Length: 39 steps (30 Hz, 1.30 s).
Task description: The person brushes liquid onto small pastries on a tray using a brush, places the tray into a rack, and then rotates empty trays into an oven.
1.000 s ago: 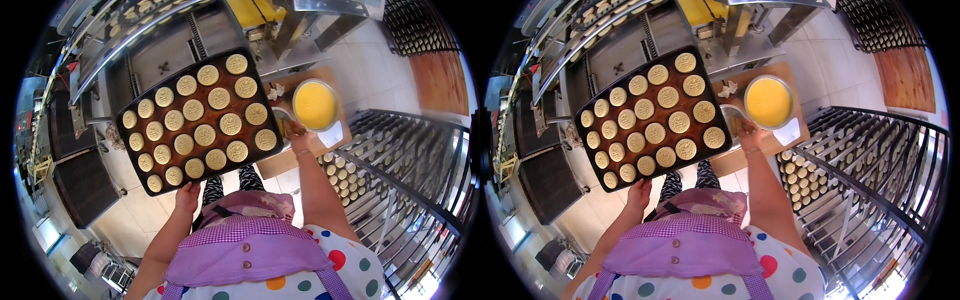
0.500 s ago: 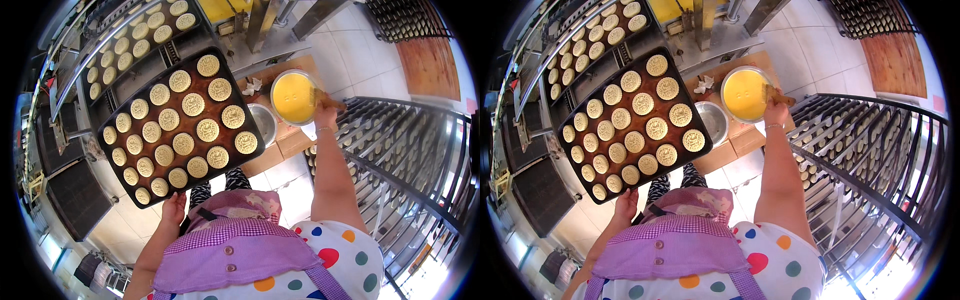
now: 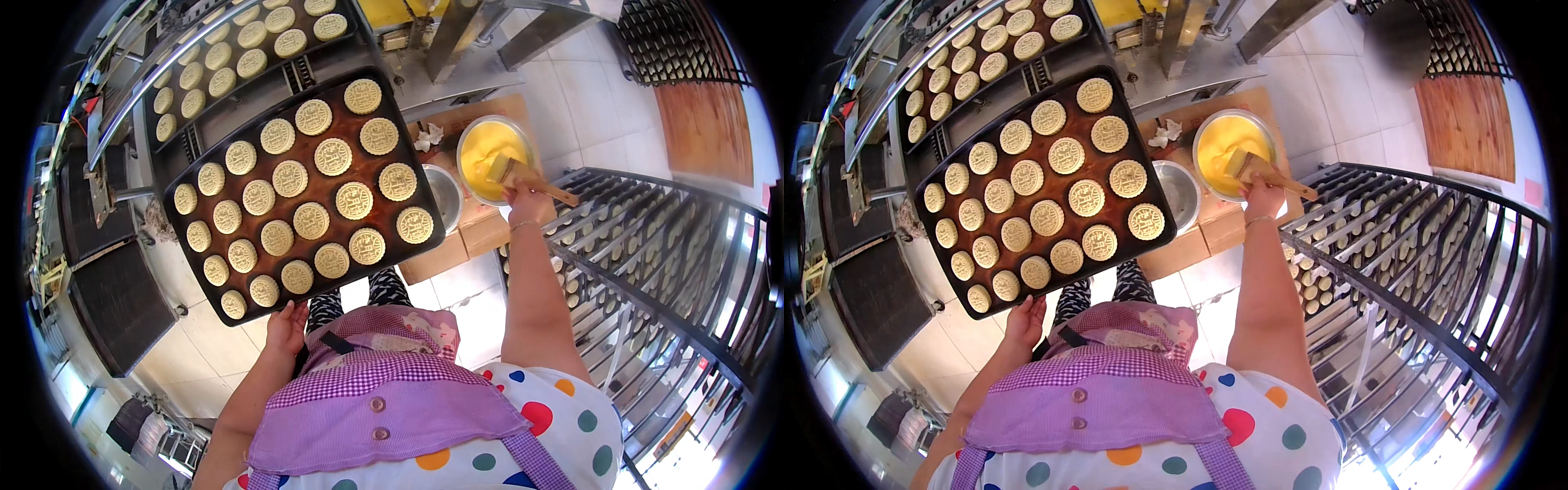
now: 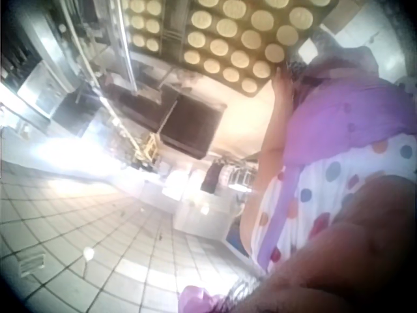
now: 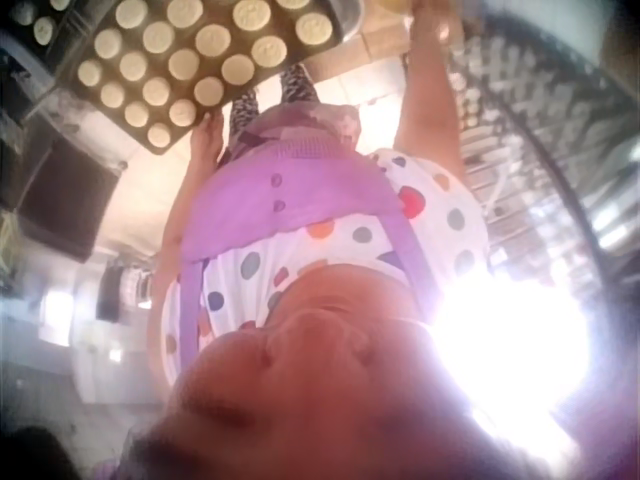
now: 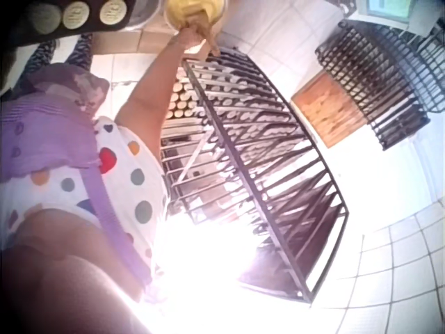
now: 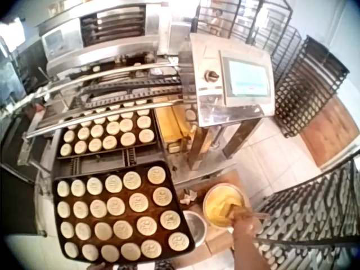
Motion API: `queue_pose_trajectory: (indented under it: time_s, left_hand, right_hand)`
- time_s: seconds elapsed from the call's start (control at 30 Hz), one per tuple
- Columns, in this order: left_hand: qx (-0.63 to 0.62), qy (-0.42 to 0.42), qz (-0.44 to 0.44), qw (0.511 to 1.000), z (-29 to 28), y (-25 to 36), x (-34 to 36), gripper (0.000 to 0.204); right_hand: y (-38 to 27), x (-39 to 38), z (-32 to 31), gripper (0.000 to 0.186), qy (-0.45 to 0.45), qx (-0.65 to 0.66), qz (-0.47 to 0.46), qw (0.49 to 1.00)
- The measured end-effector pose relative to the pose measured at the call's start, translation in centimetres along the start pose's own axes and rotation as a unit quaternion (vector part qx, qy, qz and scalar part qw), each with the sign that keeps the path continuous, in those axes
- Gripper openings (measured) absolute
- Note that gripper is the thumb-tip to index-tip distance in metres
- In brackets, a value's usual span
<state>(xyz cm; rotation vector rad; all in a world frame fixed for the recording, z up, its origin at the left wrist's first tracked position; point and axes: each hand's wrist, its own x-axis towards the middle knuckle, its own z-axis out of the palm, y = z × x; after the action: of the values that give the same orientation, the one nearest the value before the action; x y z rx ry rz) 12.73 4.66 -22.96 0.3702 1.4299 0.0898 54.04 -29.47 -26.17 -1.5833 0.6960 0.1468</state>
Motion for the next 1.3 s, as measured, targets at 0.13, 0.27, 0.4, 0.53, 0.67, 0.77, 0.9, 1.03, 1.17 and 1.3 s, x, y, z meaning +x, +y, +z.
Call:
queue_pose_trajectory:
  time_s: [0.13,0.27,0.4,0.53,0.67,0.77,0.9,1.03,1.17,1.3]
  left_hand:
    - [-0.002,0.004,-0.017,1.000,-0.1,0.1,0.6,0.014]
    - [-0.020,0.014,-0.041,0.999,-0.9,-0.3,1.0,0.011]
    - [0.003,-0.033,-0.092,0.995,-1.7,0.3,0.5,0.015]
    - [0.041,-0.075,-0.168,0.982,-3.0,3.0,-1.0,0.018]
    - [0.088,-0.085,-0.119,0.985,-4.7,5.8,-2.8,0.015]
    - [0.113,-0.082,-0.073,0.988,-6.5,7.2,-3.4,0.014]
    - [0.146,-0.059,-0.042,0.987,-9.7,8.4,-3.4,0.016]
    - [0.149,-0.040,-0.026,0.988,-12.0,9.5,-3.7,0.019]
    - [0.177,-0.045,-0.019,0.983,-14.0,10.3,-3.8,0.019]
    - [0.181,-0.053,-0.023,0.982,-14.6,10.8,-4.0,0.020]
  right_hand:
    - [3.4,-2.1,-0.6,0.058,-0.080,-0.213,-0.176,0.958]
    - [1.4,-5.6,-1.4,0.058,-0.142,-0.544,-0.240,0.792]
    - [-1.0,-8.1,-1.0,0.063,-0.189,-0.265,-0.077,0.942]
    - [-4.0,-15.1,8.5,0.062,-0.238,-0.104,-0.027,0.965]
    - [-1.0,-23.8,22.5,0.052,-0.368,-0.026,-0.009,0.929]
    - [1.8,-28.1,30.7,0.052,-0.416,-0.019,-0.027,0.909]
    - [4.2,-29.4,36.0,0.049,-0.424,-0.051,-0.043,0.903]
    - [4.1,-21.5,34.5,0.044,-0.312,-0.245,-0.291,0.871]
    - [-2.2,-19.7,30.9,0.039,-0.196,-0.168,-0.198,0.946]
    - [2.1,-23.8,35.0,0.042,-0.309,-0.233,-0.234,0.892]
